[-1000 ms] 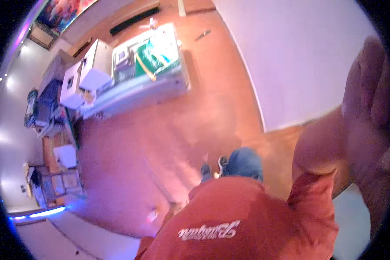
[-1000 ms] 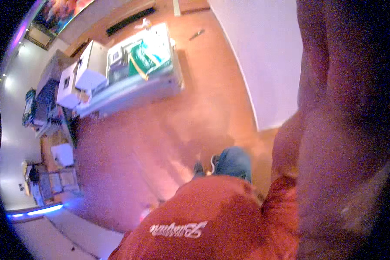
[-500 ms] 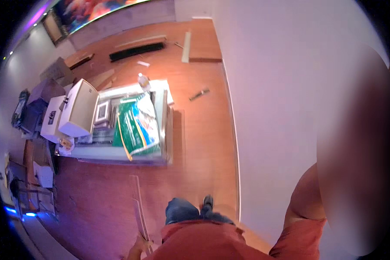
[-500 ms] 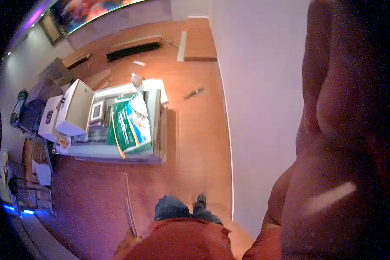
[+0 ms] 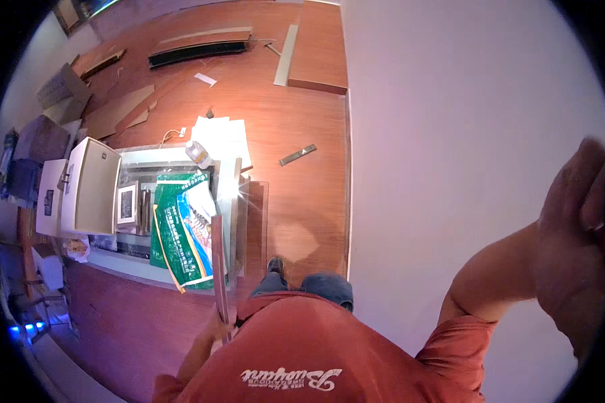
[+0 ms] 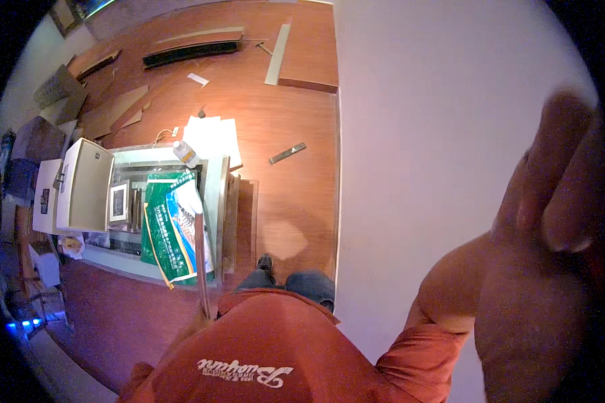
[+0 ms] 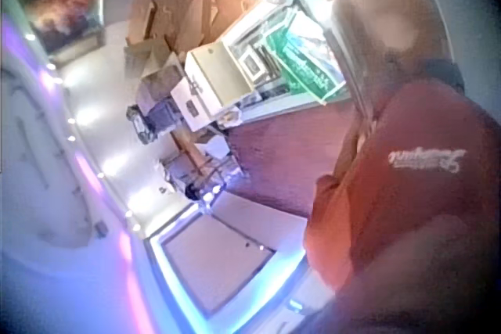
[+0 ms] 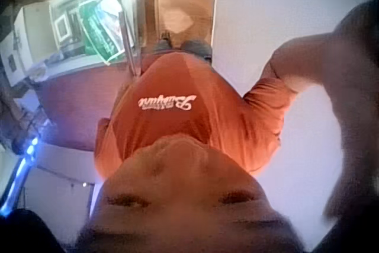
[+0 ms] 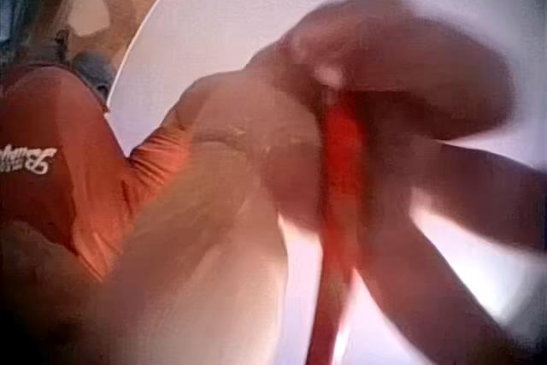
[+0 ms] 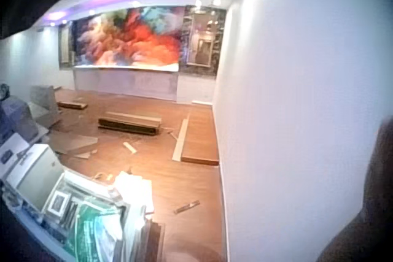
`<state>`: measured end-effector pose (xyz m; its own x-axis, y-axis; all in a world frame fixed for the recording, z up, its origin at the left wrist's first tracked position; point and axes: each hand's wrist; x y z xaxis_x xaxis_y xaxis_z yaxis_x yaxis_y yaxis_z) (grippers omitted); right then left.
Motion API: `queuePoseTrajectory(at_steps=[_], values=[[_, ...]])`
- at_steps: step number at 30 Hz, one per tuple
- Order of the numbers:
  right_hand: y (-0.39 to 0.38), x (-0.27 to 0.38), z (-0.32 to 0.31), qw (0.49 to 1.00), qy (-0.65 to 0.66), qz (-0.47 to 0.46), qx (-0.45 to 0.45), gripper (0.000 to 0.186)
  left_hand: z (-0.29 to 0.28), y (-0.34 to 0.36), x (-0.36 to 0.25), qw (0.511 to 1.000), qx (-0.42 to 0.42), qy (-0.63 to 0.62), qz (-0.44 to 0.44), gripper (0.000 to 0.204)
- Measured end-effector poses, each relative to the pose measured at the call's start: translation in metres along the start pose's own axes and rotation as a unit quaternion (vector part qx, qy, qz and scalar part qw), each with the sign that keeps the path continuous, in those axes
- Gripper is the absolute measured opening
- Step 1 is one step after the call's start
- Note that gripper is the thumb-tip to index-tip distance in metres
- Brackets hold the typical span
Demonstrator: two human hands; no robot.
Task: The person sits on the floor and uses a table saw to cut wooden planks. They guide the wood through the saw blade, separate the cut pieces, and then move to another room to place the cut wood on the floor.
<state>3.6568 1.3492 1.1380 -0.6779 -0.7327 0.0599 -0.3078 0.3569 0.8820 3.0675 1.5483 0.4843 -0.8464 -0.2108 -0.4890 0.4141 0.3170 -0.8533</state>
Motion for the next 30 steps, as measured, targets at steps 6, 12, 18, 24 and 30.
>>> queuePoseTrajectory(at_steps=[6, 12, 18, 24, 30], values=[[-0.160, -0.214, 0.054, 0.877, -0.053, 0.412, -0.240, 0.032, -0.074, 0.080, -0.205, 1.000, -0.022, -0.016, -0.012, 0.105], [-0.494, -0.377, 0.161, 0.599, 0.078, 0.796, -0.028, 0.027, -0.115, 0.183, -0.427, 0.989, 0.096, -0.111, 0.034, 0.107], [-0.398, -0.569, 0.286, 0.561, 0.394, 0.704, 0.183, 0.032, -0.189, 0.199, -0.629, 0.991, -0.006, -0.135, 0.019, 0.062], [-0.351, -0.765, 0.365, 0.556, 0.449, 0.644, 0.272, 0.029, -0.291, 0.275, -0.824, 0.950, 0.039, -0.295, 0.098, 0.078], [-0.301, -0.954, 0.392, 0.447, 0.544, 0.691, 0.164, 0.034, -0.414, 0.381, -0.984, 0.932, 0.133, -0.321, 0.103, 0.087]])
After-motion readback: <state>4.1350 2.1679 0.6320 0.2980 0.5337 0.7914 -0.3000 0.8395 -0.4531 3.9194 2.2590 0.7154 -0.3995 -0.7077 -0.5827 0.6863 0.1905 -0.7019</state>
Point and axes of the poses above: each hand's wrist, its own y-axis towards the middle knuckle, its own z-axis out of the palm, x = y × z, and after that the axes turned 11 degrees about -z, right-handed
